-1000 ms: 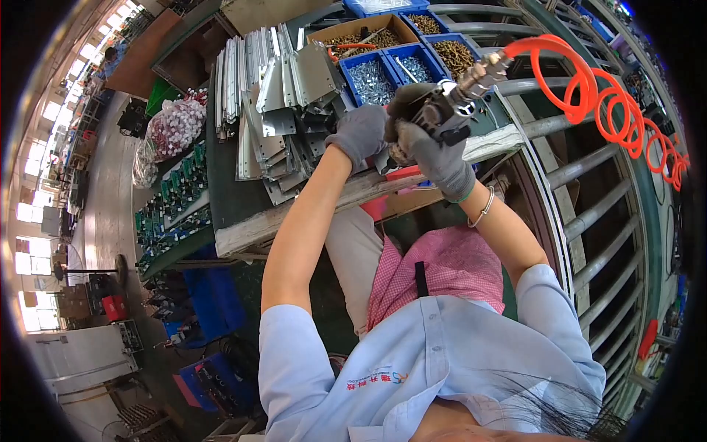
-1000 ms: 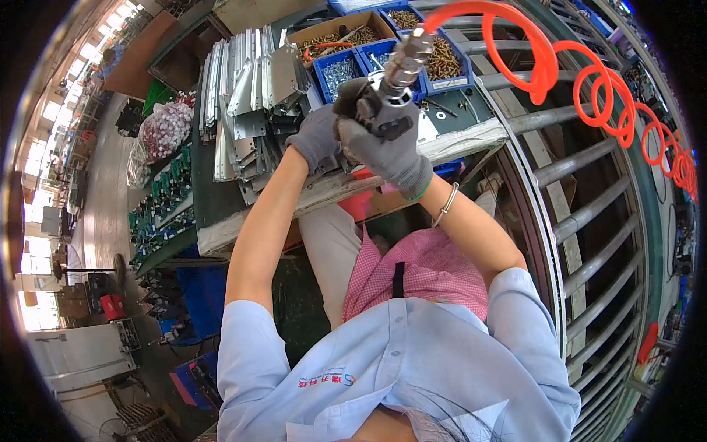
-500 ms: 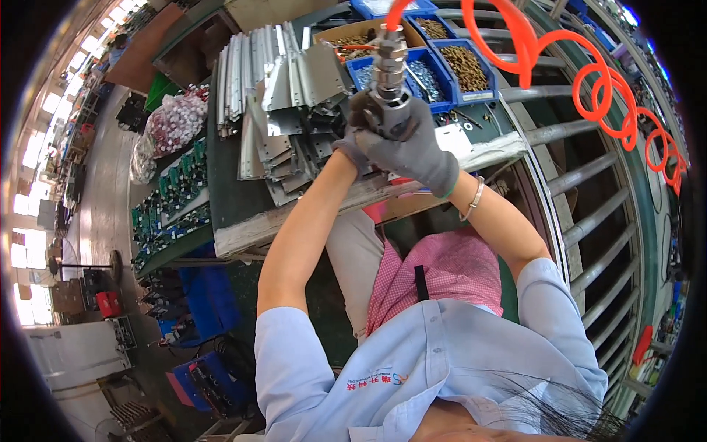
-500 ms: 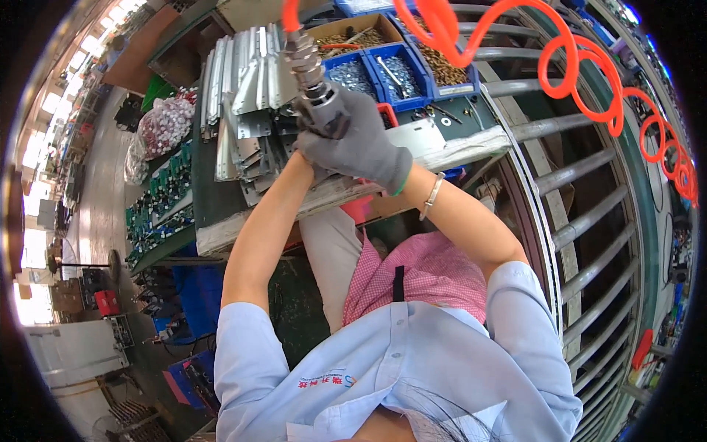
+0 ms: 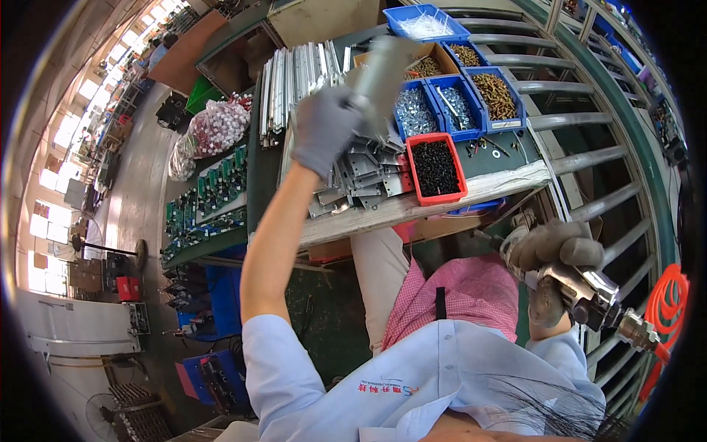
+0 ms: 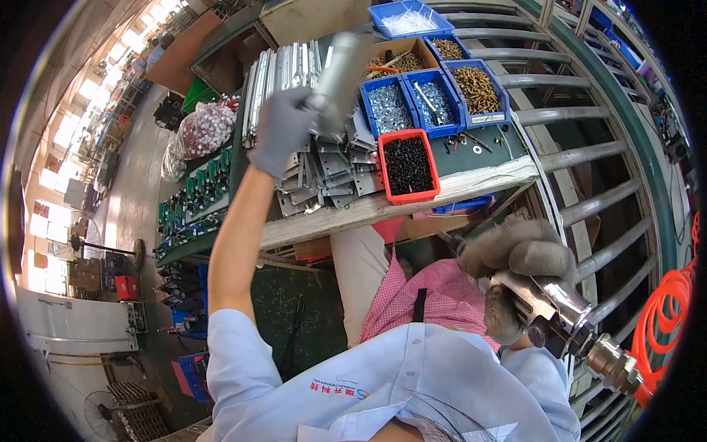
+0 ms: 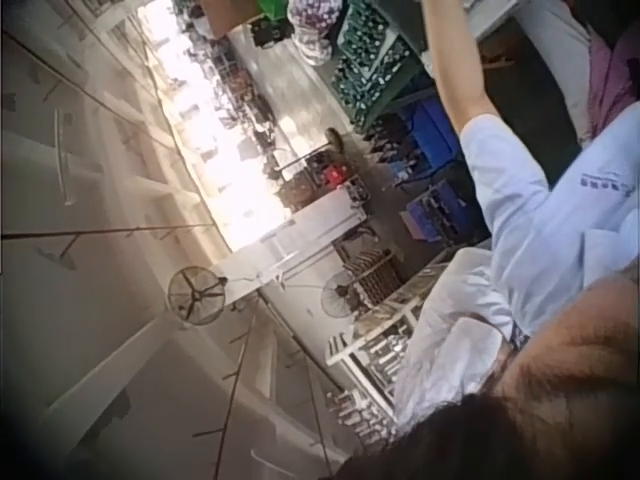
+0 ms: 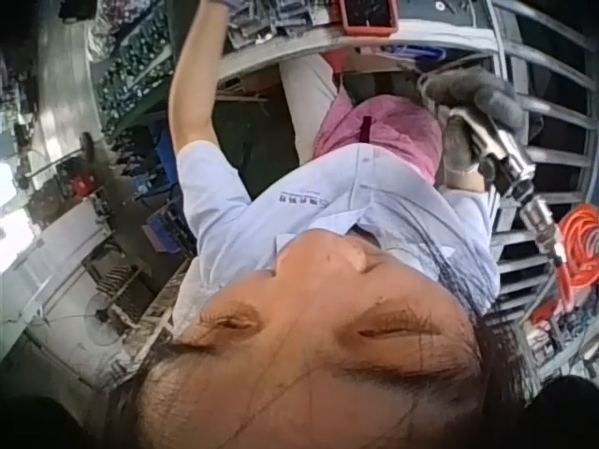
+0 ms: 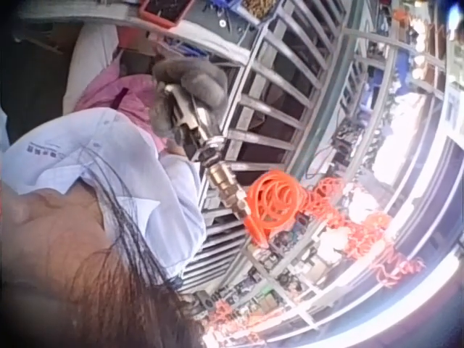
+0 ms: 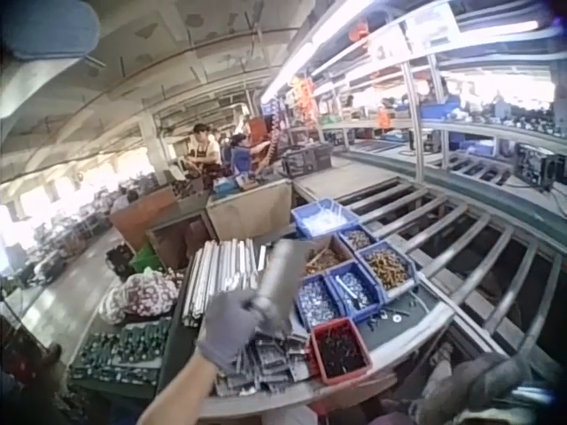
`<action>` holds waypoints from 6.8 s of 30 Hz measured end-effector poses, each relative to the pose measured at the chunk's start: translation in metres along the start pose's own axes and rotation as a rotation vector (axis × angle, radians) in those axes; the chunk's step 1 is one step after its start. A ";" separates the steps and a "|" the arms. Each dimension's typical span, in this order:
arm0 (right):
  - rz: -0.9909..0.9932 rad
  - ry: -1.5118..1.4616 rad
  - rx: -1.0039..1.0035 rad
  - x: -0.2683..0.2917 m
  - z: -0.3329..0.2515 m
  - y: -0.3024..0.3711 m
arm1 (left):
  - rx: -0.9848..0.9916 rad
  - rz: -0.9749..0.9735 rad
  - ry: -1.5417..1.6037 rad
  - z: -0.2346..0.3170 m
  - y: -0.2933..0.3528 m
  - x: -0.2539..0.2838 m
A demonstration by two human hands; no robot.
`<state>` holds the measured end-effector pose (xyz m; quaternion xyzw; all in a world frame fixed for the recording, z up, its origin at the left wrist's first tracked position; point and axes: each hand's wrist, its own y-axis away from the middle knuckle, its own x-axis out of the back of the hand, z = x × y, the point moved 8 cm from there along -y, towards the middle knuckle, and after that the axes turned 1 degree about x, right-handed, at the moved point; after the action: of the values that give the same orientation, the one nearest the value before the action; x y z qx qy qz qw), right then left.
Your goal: The person assembles metal components by repeatedly attaching screws to a pneumatic screwdriver and driving them into metal plates.
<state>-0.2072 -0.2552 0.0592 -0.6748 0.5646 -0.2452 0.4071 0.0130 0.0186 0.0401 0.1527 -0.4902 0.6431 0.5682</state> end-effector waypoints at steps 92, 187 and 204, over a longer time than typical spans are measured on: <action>-0.344 -0.954 -1.792 -0.059 0.270 0.179 | 1.780 0.667 -0.905 0.065 0.813 0.116; 0.552 -0.278 -1.165 0.141 0.268 0.152 | 1.388 -0.145 -0.719 -0.007 0.508 0.092; 0.566 -0.389 -1.178 0.116 0.254 0.148 | 1.299 -0.492 -0.905 0.016 0.408 0.089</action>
<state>-0.0613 -0.3019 -0.2171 -0.6418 0.6752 0.3451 0.1145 -0.3798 0.1088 -0.0713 0.7974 -0.1550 0.5319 0.2393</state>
